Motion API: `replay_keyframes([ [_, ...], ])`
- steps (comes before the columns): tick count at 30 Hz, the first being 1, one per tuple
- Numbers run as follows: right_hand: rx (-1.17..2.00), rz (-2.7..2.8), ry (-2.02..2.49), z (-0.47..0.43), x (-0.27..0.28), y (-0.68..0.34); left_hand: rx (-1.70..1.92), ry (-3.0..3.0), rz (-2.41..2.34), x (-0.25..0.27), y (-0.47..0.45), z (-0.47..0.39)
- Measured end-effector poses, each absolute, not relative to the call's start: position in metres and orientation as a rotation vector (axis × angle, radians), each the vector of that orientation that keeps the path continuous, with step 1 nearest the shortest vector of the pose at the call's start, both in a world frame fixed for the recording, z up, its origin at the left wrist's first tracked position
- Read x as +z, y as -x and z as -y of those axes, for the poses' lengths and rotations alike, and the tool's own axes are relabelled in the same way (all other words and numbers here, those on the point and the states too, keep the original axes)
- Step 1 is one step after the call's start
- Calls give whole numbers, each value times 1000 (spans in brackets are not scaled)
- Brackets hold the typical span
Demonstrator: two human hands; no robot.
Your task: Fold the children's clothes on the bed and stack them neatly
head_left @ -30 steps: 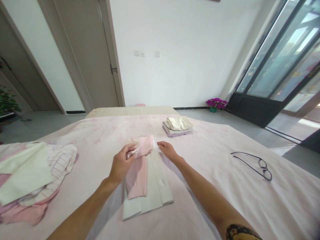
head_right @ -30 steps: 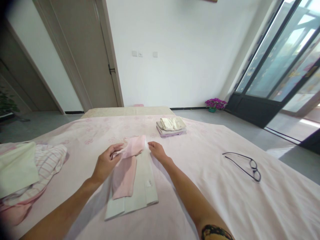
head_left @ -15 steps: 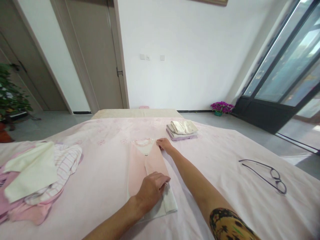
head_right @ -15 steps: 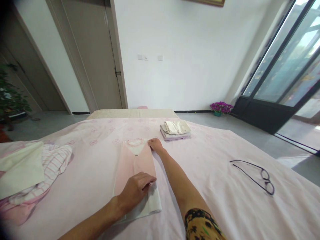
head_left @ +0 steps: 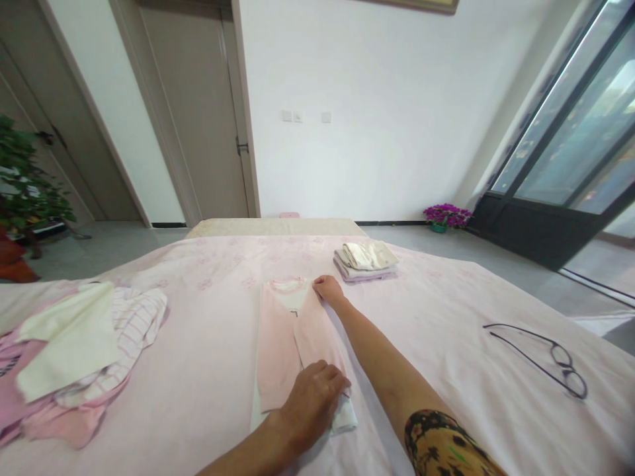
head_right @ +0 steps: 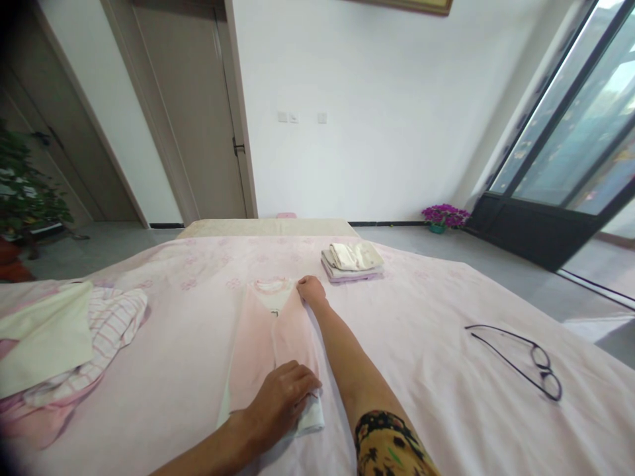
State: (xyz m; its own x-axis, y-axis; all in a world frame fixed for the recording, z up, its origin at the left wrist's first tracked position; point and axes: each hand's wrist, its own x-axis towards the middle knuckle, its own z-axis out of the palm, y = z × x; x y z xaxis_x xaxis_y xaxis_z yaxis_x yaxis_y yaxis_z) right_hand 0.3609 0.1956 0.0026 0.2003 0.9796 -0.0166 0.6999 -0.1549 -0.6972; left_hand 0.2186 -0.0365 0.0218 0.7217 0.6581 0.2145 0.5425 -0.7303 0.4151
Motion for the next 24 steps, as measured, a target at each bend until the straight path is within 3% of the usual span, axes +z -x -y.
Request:
replay_keyframes([
  [15, 539, 1596, 1835, -179, 4, -369, 719, -2040, -929, 38, -193, 44],
  [24, 416, 1767, 1652, -118, 4, -371, 889, -1991, -1527, 34, -165, -40],
])
